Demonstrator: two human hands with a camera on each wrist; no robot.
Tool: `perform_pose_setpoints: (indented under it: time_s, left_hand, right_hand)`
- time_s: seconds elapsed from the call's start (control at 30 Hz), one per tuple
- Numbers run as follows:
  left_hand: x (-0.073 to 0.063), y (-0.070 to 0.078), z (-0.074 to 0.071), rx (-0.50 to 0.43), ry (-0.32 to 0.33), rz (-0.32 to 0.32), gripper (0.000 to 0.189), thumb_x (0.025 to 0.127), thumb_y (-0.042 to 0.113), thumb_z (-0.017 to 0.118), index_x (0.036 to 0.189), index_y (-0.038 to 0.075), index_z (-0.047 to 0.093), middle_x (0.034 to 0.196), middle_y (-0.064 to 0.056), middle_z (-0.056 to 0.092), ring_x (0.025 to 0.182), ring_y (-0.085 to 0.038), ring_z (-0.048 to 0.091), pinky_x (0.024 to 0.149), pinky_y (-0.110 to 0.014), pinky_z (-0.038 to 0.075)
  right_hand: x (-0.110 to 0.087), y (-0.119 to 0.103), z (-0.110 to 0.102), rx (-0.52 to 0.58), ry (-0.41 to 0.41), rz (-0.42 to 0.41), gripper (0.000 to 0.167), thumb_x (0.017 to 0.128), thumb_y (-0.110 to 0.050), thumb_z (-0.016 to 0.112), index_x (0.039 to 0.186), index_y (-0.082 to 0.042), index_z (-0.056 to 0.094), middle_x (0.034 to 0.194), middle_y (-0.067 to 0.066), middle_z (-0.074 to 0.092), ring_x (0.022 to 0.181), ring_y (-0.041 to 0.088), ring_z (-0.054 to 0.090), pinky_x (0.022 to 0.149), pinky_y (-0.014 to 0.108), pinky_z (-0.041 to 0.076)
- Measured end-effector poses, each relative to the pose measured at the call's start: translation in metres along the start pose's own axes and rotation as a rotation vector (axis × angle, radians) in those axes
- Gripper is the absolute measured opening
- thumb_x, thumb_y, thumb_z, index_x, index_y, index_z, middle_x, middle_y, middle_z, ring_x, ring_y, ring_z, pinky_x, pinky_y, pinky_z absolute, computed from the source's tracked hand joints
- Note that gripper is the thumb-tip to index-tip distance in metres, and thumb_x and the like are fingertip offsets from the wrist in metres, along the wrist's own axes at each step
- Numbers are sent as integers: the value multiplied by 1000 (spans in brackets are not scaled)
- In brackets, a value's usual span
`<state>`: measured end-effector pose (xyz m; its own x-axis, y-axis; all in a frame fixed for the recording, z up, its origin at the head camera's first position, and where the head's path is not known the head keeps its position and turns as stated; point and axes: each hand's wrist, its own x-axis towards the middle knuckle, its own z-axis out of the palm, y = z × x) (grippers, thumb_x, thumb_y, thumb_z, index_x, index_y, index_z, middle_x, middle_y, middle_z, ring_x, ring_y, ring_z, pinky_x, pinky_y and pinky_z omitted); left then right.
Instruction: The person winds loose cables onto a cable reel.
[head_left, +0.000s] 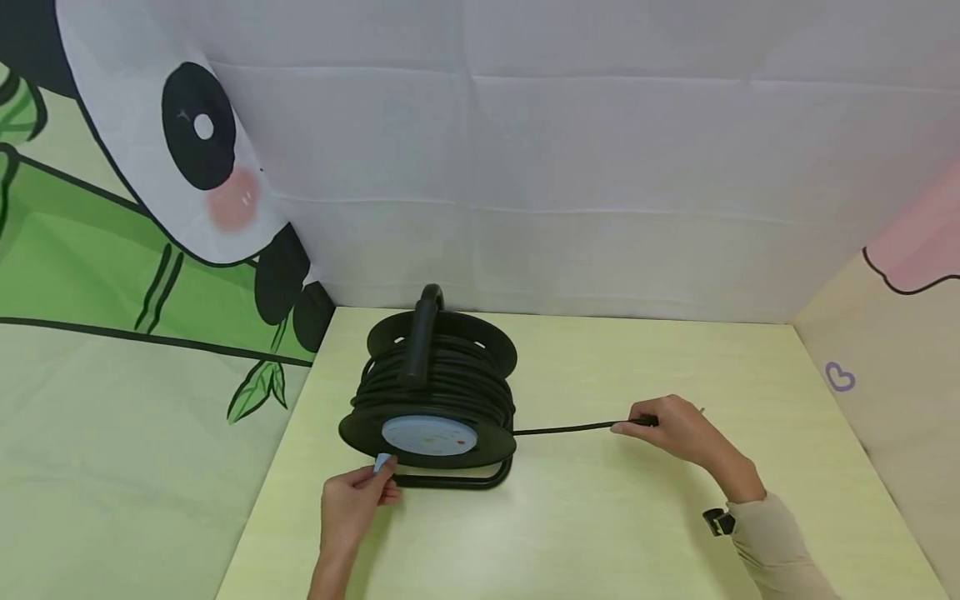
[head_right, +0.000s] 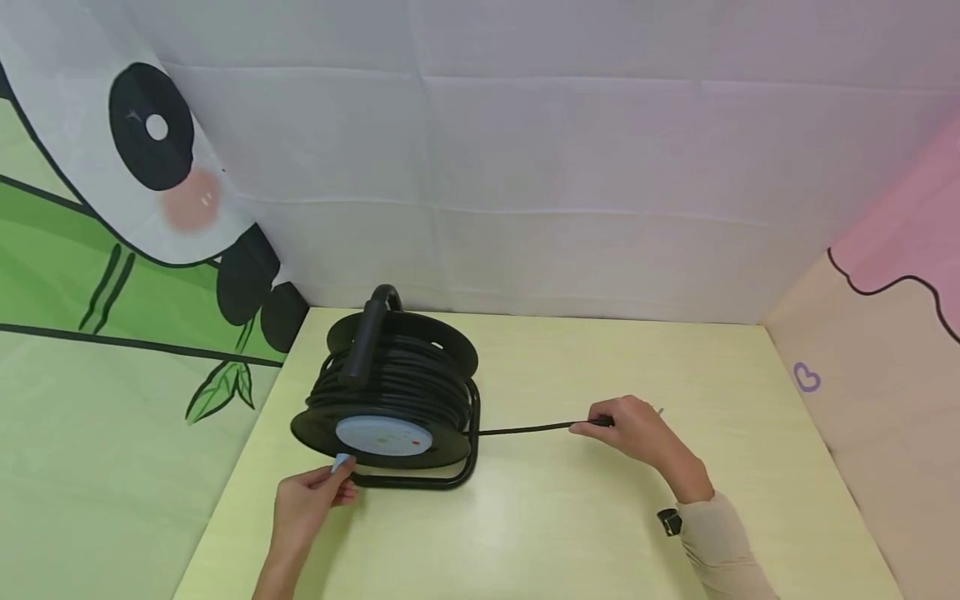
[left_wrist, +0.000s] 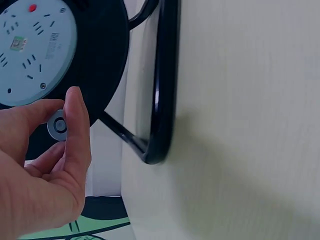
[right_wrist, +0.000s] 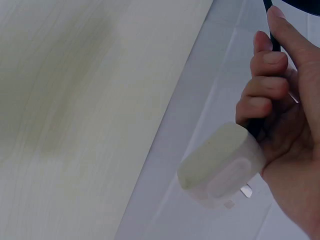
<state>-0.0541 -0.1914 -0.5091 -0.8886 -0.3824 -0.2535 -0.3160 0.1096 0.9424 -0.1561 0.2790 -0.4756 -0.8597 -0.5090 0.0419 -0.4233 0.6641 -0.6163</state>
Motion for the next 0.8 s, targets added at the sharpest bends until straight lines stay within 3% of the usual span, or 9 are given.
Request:
perform_pose_setpoints:
  time_s: [0.27, 0.43, 0.6, 0.8]
  left_hand:
    - [-1, 20, -15, 26, 53, 2, 35, 94, 16, 77, 104, -17, 72, 78, -20, 74, 59, -14, 73, 62, -28, 63]
    - [-4, 36, -20, 45, 58, 5, 36, 94, 18, 77, 105, -15, 72, 78, -17, 74, 62, -15, 73, 65, -28, 63]
    - [-8, 50, -23, 43, 67, 2, 42, 93, 26, 79, 104, -13, 72, 74, -8, 73, 62, -14, 73, 66, -27, 63]
    - [-14, 67, -25, 51, 76, 9, 47, 93, 30, 79, 109, -13, 71, 74, -6, 74, 62, -15, 74, 66, -26, 63]
  right_hand:
    - [1, 2, 24, -61, 59, -77, 12, 92, -29, 79, 84, -24, 72, 83, -14, 56, 75, 10, 50, 65, 26, 45]
    - [3, 6, 31, -122, 39, -106, 14, 91, -28, 80, 82, -24, 70, 78, -18, 56, 72, 8, 51, 65, 27, 45]
    - [8, 7, 35, -79, -60, -90, 13, 94, -27, 77, 87, -20, 69, 79, -16, 58, 70, 1, 47, 61, 24, 44]
    - [10, 13, 43, 30, -86, -100, 11, 94, -20, 77, 99, -10, 73, 96, -5, 66, 80, 5, 56, 67, 25, 52]
